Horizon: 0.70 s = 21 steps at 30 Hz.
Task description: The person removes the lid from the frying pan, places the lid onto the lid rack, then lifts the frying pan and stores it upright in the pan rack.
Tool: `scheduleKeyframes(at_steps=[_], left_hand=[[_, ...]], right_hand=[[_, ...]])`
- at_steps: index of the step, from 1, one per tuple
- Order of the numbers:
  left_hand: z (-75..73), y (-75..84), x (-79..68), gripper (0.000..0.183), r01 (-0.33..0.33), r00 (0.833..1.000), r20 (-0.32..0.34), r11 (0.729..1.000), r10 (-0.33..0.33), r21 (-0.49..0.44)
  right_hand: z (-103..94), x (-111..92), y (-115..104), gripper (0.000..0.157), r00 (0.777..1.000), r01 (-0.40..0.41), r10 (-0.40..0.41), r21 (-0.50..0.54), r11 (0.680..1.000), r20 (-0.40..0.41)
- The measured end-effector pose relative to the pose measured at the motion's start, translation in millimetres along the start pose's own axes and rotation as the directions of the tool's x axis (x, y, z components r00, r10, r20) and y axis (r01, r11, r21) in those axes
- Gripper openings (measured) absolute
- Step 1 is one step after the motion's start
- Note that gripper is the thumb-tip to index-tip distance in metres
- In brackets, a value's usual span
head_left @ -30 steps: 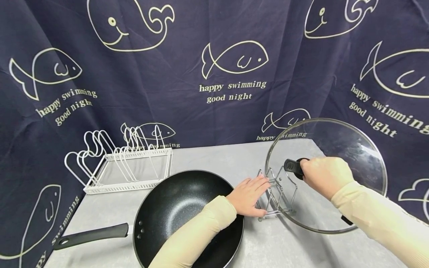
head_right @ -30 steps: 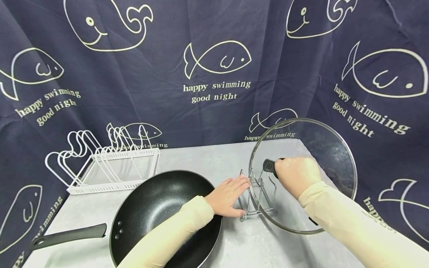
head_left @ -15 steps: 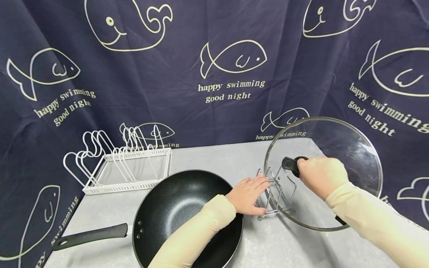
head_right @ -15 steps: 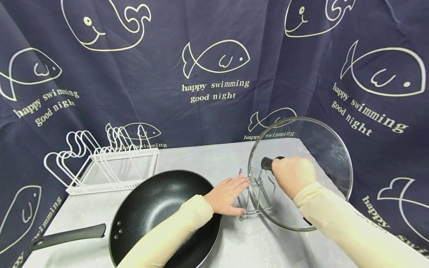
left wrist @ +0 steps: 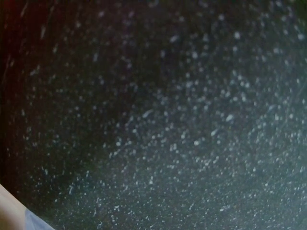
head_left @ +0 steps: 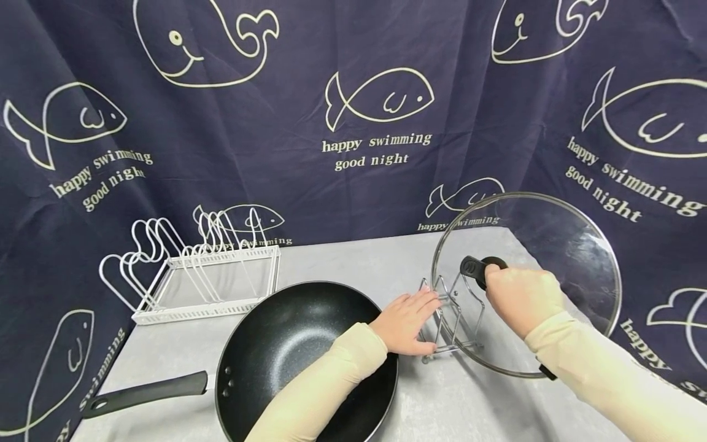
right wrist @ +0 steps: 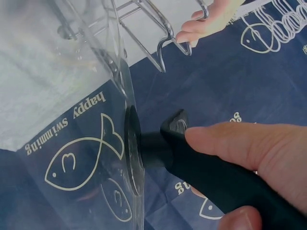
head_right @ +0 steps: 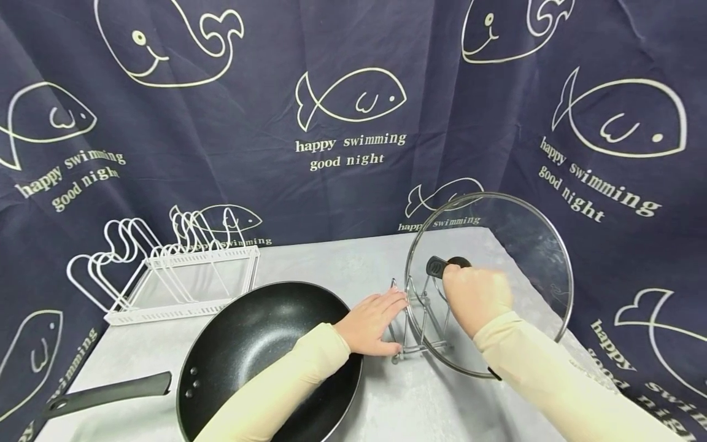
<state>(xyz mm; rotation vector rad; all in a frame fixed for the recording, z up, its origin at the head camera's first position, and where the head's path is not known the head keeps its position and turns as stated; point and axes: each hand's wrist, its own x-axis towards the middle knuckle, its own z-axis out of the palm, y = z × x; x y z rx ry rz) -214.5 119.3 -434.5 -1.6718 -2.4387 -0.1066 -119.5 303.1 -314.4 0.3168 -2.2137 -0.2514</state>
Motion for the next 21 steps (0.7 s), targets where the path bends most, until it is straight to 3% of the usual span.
scheduleKeyframes(at_steps=[6,21], left_hand=[[-0.7,0.2,-0.7,0.08,0.01,1.0,-0.002,1.0,-0.01,-0.021],[-3.3,-0.3,-0.8,0.079,0.004,1.0,0.015,1.0,-0.004,-0.015]], right_hand=[[0.6,-1.3,-5.4,0.021,0.999,-0.038,0.038,-0.025,0.999,0.002],[5.5,-0.4,-9.4,0.021,0.999,-0.045,0.045,-0.046,0.998,-0.01]])
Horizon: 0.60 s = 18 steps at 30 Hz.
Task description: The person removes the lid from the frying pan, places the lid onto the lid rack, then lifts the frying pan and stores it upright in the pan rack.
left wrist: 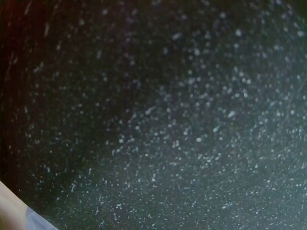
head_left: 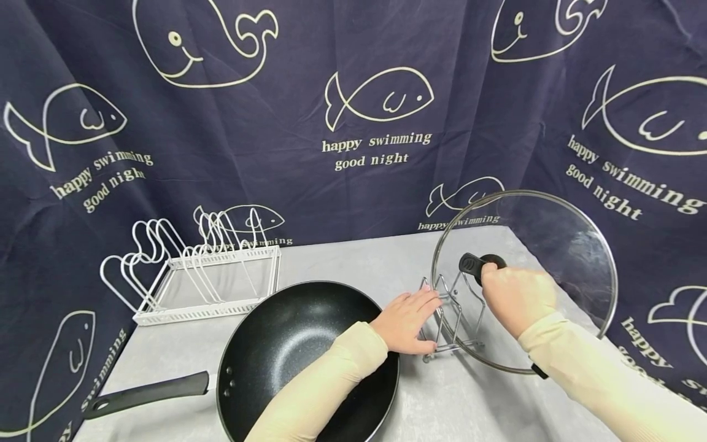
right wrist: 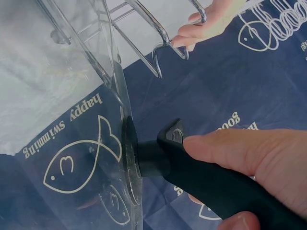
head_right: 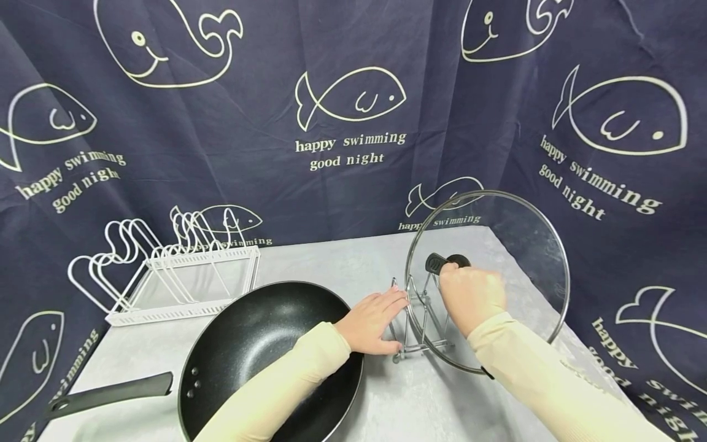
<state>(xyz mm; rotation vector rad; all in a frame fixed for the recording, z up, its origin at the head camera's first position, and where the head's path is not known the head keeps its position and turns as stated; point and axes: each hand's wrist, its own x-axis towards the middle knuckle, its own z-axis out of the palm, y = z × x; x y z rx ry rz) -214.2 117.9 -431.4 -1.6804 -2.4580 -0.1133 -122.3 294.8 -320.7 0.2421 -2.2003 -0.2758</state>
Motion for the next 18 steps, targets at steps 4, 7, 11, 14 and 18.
scheduleKeyframes(at_steps=[4,7,11,14,18], left_hand=[[1.3,0.6,0.1,0.079,0.003,1.0,-0.002,1.0,-0.003,0.007],[2.1,1.0,0.2,0.079,-0.001,1.0,-0.009,1.0,0.001,0.008],[3.6,1.3,0.4,0.079,-0.013,1.0,-0.019,1.0,0.014,0.021],[4.4,0.9,0.2,0.079,-0.013,1.0,-0.025,1.0,0.013,0.029],[3.9,0.0,-0.1,0.079,-0.005,0.999,-0.034,1.0,0.006,0.03]], right_hand=[[1.9,-0.3,-0.3,0.019,1.0,-0.002,0.002,-0.005,1.0,0.013],[3.7,-0.3,-0.5,0.018,1.0,-0.002,0.002,0.001,1.0,0.023],[5.2,-0.6,-1.3,0.014,1.0,0.01,-0.01,-0.002,1.0,0.016],[5.8,-0.6,-2.8,0.013,1.0,0.017,-0.017,-0.014,1.0,-0.002],[6.5,-0.8,-5.6,0.014,1.0,0.011,-0.011,-0.031,0.999,-0.006]])
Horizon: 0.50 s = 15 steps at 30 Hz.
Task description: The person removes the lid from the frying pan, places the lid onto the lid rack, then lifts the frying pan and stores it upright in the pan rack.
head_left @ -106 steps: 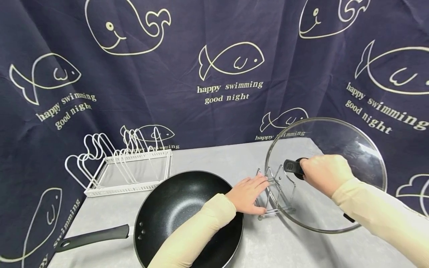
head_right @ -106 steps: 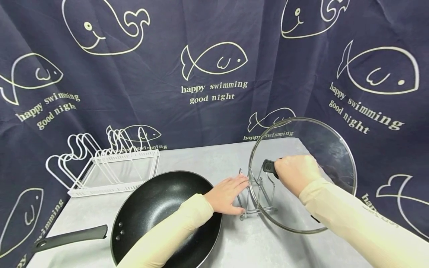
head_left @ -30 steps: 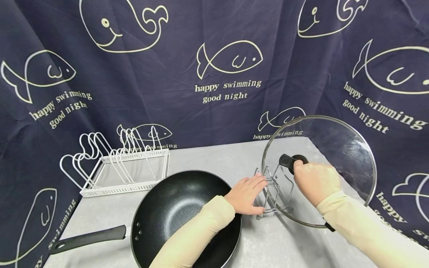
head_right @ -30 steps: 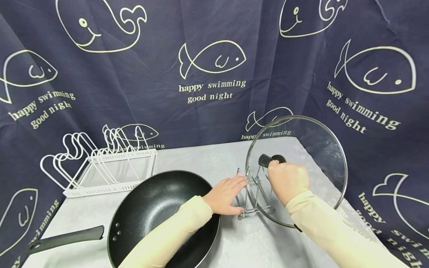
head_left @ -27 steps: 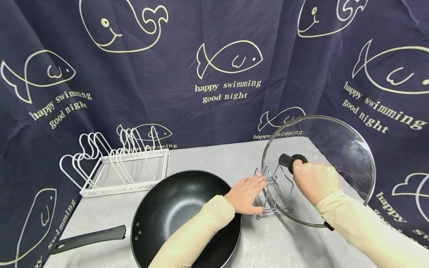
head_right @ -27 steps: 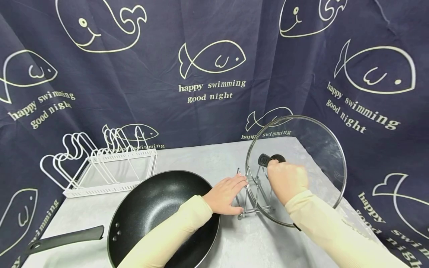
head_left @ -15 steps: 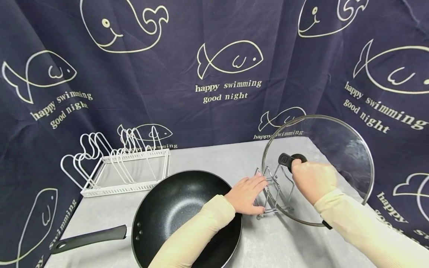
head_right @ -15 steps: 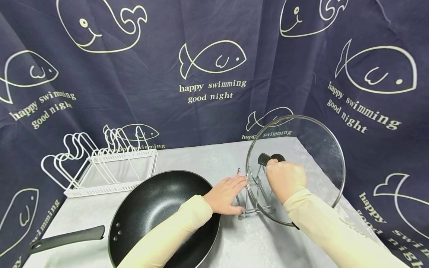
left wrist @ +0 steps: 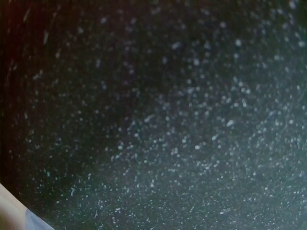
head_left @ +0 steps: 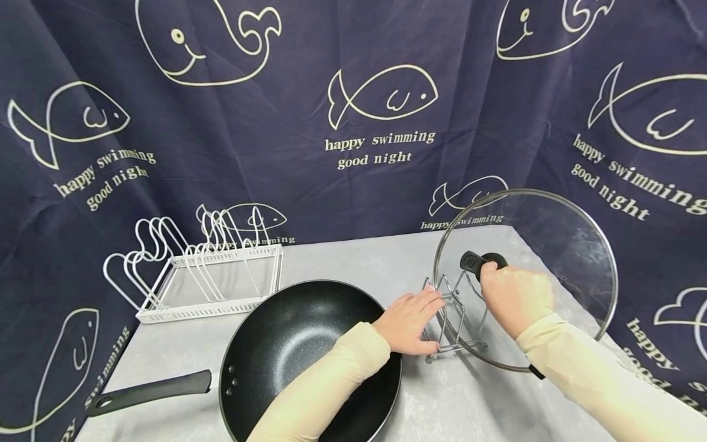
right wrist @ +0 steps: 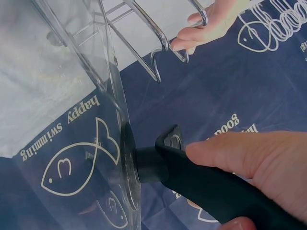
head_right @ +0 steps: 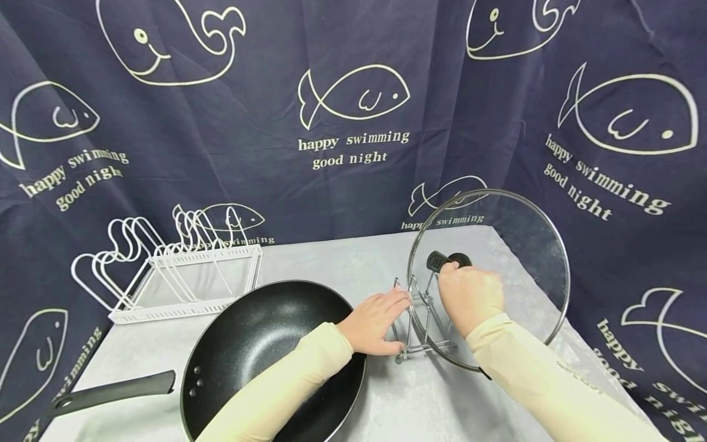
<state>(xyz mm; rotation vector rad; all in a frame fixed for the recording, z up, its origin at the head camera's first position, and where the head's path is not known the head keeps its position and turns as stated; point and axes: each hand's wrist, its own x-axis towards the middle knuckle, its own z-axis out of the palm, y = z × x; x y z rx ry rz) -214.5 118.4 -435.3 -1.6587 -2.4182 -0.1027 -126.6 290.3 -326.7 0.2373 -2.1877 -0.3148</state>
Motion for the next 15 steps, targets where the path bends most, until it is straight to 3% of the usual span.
scheduleKeyframes(at_steps=[15], left_hand=[[-6.4,0.1,-0.6,0.077,0.001,1.0,0.005,1.0,-0.001,0.015]], right_hand=[[-1.9,-6.6,-8.7,0.02,0.998,-0.037,0.039,-0.029,0.999,0.051]])
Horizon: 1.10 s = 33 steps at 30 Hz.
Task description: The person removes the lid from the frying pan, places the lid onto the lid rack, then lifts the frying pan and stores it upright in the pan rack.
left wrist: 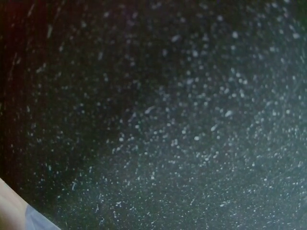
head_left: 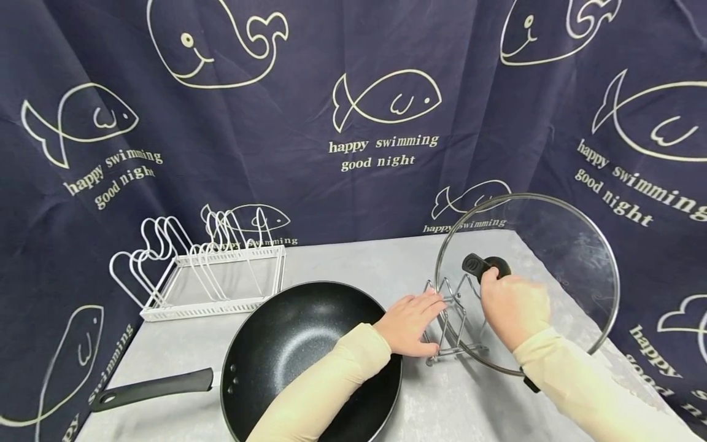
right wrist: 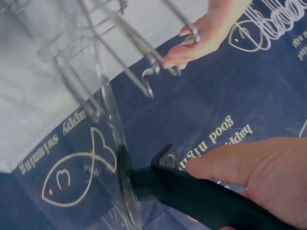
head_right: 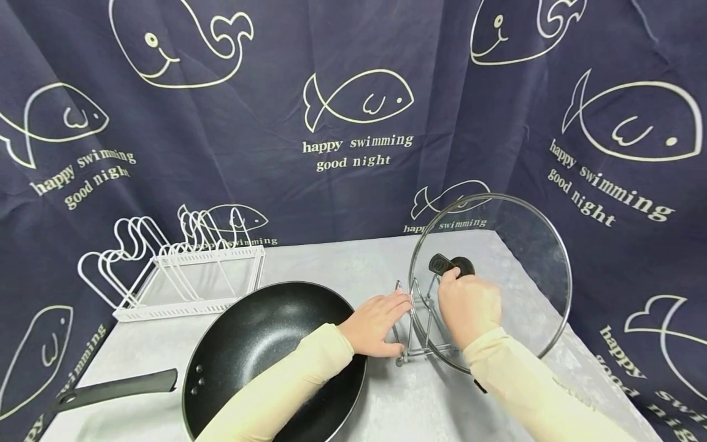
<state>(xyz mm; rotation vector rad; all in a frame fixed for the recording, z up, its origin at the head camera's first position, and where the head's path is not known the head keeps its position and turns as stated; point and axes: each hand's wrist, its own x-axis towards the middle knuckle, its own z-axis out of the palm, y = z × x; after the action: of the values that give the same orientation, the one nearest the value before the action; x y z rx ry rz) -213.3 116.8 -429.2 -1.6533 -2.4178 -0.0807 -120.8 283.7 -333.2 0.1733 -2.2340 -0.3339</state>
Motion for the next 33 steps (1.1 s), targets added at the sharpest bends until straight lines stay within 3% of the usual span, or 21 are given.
scheduleKeyframes(at_steps=[2,6,10,16,22,24,29,33], left_hand=[[0.2,0.1,0.3,0.077,0.0,1.0,0.006,1.0,0.0,-0.003],[2.2,-0.1,1.0,0.077,0.004,1.0,0.017,1.0,-0.004,-0.009],[4.3,-0.8,0.9,0.075,0.005,1.0,0.013,1.0,-0.005,-0.01],[3.4,-0.4,1.3,0.075,0.011,0.999,0.034,1.0,-0.011,-0.016],[-3.8,-3.2,-0.8,0.072,0.016,0.997,0.082,0.999,-0.012,-0.051],[-9.9,-4.2,-3.6,0.07,0.012,0.995,0.096,0.997,-0.005,-0.071],[-25.9,-6.2,-12.0,0.06,0.016,0.993,0.116,0.996,-0.006,-0.092],[-35.1,-4.2,-18.2,0.049,-0.001,0.99,0.143,0.999,0.008,-0.052]], right_hand=[[0.3,-1,0,0.016,1.0,-0.021,0.021,0.012,1.0,-0.001],[0.3,-3,1,0.035,0.999,-0.041,0.042,0.036,0.998,-0.007],[-1.3,-4,2,0.042,0.999,-0.033,0.034,0.069,0.997,-0.01],[-5.6,-2,1,0.04,0.999,-0.052,0.052,0.112,0.992,0.004],[-14.3,2,2,0.034,0.993,-0.11,0.097,0.23,0.967,0.064],[-16.0,2,2,0.035,0.996,-0.093,0.088,0.265,0.96,0.028],[-16.6,2,0,0.047,0.989,0.018,0.032,0.332,0.943,-0.147],[-17.0,-1,-2,0.051,0.978,0.049,0.029,0.363,0.931,-0.206]])
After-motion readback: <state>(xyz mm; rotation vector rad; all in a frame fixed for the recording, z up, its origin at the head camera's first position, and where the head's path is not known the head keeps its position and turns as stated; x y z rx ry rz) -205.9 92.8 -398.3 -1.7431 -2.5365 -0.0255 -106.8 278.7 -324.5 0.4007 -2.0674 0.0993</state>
